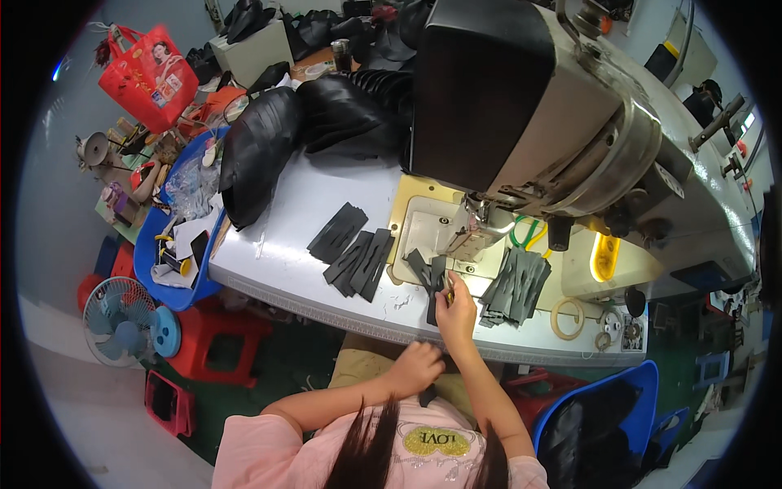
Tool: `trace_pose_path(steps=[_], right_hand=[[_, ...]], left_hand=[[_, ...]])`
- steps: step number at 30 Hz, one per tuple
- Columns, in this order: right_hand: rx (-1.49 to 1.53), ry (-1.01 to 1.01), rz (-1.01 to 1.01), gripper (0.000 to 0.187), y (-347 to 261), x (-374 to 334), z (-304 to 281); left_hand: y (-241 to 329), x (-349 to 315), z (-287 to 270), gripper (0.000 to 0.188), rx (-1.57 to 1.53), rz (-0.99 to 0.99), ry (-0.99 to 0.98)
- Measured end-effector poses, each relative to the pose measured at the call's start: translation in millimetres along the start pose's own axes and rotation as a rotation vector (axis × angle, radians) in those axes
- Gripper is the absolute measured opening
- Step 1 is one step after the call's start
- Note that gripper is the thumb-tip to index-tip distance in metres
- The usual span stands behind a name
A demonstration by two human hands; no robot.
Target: The person operates an industrial sewing machine to stitch a black shoe upper, guiding the material under the needle. After completing the seam, the person uses scissors to trim the excess thread and then proceeds to cut and trim multiple small black leather strips on the workbench.
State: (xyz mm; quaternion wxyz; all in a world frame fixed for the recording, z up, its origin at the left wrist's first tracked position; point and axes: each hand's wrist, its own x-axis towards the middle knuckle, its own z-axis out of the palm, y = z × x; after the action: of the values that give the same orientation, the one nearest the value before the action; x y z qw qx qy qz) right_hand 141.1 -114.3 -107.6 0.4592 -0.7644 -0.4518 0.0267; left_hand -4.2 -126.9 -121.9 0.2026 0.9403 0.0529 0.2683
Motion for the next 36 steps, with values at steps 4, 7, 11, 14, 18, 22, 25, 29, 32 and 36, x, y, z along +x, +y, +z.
trace_pose_path(steps=[4, 7, 11, 14, 18, 22, 25, 29, 32, 36], right_hand=[[-0.168, -0.020, -0.019, 0.044, -17, 4, -10], [-0.224, -0.052, -0.005, 0.039, -16, 7, -6], [-0.102, 0.023, -0.049, 0.026, -11, 13, -6], [0.070, 0.086, 0.007, 0.019, -2, 11, -6], [0.310, 0.026, 0.175, 0.015, 10, 16, -21], [0.330, -0.025, 0.080, 0.017, 0, 11, -36], [0.271, -0.016, -0.089, 0.015, -15, -6, -36], [0.145, -0.061, -0.171, 0.024, -28, -19, -40], [0.225, -0.115, -0.176, 0.026, -24, -17, -45], [0.353, -0.074, -0.059, 0.012, -22, -11, -46]], left_hand=[[-5, 9, -11, 0.013, -0.175, -0.190, 0.250], [-24, 35, -31, 0.008, -0.184, -0.334, 0.392], [-34, 48, -34, 0.009, -0.284, -0.411, 0.447], [-39, 53, -29, 0.010, -0.196, -0.262, 0.470], [0, 30, -18, 0.012, -0.426, -0.136, 0.140], [14, 26, -19, 0.007, -0.503, -0.338, 0.359], [-6, 52, -34, 0.008, -0.530, -0.593, 0.600], [-24, 52, -21, 0.006, -0.816, -0.727, 0.470], [-33, 49, -17, 0.005, -0.941, -0.828, 0.415], [-36, 54, -23, 0.007, -1.021, -0.856, 0.361]])
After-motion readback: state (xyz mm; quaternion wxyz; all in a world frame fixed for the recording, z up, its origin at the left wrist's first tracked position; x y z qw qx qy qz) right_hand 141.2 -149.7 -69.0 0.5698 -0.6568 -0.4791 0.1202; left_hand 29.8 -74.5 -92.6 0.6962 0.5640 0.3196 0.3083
